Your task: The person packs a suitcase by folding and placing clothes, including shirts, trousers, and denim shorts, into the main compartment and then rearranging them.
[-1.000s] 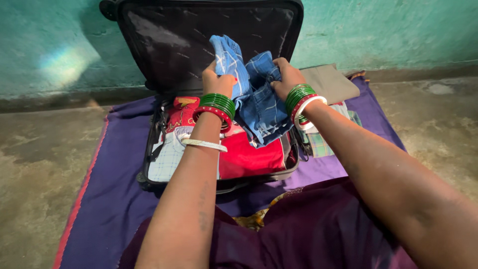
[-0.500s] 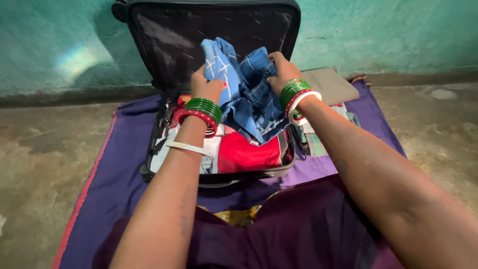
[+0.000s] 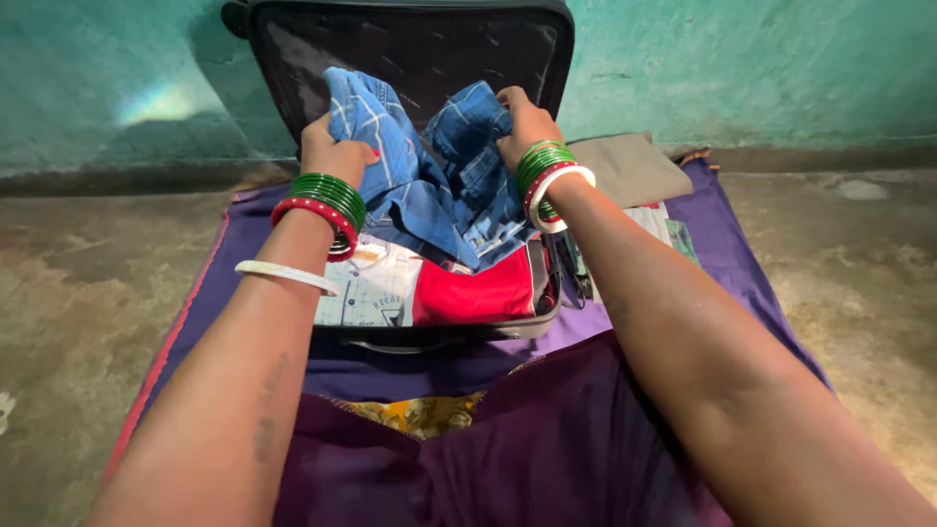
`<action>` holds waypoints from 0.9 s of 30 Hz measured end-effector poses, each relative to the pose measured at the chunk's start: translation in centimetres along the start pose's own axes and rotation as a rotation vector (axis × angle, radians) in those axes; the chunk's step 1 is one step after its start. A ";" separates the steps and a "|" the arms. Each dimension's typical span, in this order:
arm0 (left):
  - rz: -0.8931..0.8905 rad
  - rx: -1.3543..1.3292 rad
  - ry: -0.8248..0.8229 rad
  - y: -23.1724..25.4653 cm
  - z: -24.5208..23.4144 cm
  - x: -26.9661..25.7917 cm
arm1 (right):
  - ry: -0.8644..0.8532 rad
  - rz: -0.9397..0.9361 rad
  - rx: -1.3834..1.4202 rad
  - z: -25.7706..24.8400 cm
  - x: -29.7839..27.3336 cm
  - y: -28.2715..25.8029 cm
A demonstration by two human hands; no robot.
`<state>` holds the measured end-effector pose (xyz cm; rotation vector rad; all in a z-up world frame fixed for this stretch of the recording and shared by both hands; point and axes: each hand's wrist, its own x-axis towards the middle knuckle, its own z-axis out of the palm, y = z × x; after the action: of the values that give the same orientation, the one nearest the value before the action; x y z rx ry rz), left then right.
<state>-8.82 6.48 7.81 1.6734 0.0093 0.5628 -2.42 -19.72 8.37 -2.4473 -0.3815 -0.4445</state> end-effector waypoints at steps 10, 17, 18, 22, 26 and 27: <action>-0.072 0.030 -0.101 -1.4 1.5 2.8 | 0.023 0.004 -0.023 1.0 0.6 2.3; -0.179 0.116 -0.069 -3.1 1.7 6.1 | -0.093 0.134 -0.141 2.5 1.8 1.8; -0.150 0.142 -0.066 -3.1 1.5 6.7 | -0.090 0.114 -0.133 3.0 2.2 1.8; -0.133 0.309 -0.143 -3.1 0.3 9.5 | -0.038 0.037 -0.009 4.6 5.1 3.7; -0.025 0.135 -0.195 -7.0 -0.7 12.4 | -0.051 0.004 0.317 8.4 9.2 9.0; -0.052 0.090 -0.185 -8.9 -1.4 12.5 | -0.080 0.020 0.454 9.8 9.5 11.0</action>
<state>4.37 13.46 4.01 1.8029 -0.0568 0.3711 12.42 -20.55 -0.89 -2.0280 -0.4377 -0.2205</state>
